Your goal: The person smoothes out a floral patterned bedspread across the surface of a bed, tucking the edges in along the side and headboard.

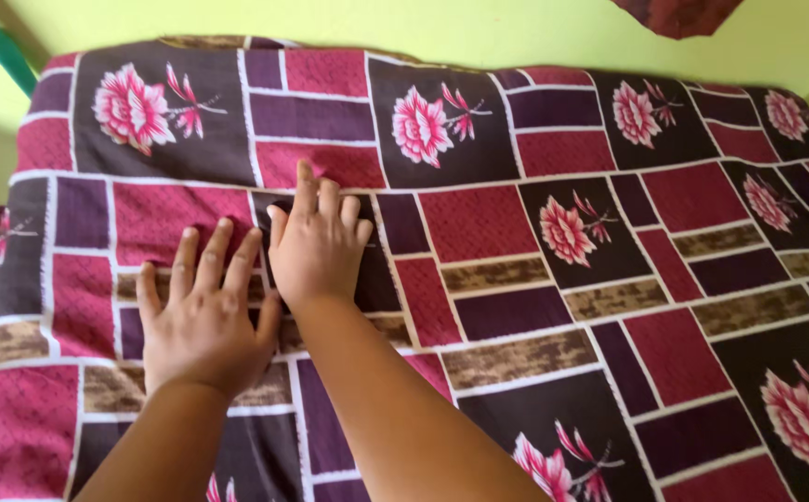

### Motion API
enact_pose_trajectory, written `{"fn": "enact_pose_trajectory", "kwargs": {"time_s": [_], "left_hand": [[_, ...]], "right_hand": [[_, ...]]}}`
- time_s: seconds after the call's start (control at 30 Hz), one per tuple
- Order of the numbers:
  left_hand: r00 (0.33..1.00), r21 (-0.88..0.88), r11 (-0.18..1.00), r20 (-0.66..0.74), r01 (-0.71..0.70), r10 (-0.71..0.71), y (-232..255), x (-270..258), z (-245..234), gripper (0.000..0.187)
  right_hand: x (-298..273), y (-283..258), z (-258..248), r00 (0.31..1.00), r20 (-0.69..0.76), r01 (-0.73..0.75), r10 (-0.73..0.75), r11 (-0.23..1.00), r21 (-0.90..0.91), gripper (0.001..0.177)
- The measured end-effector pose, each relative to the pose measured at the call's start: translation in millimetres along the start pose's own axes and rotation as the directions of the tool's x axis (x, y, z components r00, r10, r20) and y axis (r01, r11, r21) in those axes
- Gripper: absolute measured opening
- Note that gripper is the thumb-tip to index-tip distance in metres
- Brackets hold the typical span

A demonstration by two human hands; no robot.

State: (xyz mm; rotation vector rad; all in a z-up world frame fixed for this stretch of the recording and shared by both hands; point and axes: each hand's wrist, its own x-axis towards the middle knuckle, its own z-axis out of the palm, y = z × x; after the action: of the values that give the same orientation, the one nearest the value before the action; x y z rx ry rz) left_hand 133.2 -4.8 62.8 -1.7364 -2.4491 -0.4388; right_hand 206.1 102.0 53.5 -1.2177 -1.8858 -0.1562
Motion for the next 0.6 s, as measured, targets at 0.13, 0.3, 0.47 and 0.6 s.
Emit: {"fn": "enact_pose_trajectory", "kwargs": {"time_s": [0.13,0.3,0.47,0.6], "left_hand": [[0.998,0.017,0.999,0.048,0.045,-0.045,3,6,-6,0.074],[0.993,0.051,0.996,0.095,0.066,-0.071,2,10,-6,0.071],[1.0,-0.012,1.0,0.03,0.001,0.0,-2,25,-3,0.078],[0.998,0.003,1.0,0.058,-0.015,0.015,-7,33,6,0.079]], "right_hand": [[9,7,18,0.983,0.179,0.036,-0.043,0.998,0.042,0.015],[11,13,34,0.975,0.187,0.118,-0.122,0.992,0.033,0.01],[18,13,35,0.97,0.203,0.122,-0.137,0.989,0.083,0.011],[21,16,42,0.968,0.197,0.134,-0.153,0.985,0.109,0.013]]}}
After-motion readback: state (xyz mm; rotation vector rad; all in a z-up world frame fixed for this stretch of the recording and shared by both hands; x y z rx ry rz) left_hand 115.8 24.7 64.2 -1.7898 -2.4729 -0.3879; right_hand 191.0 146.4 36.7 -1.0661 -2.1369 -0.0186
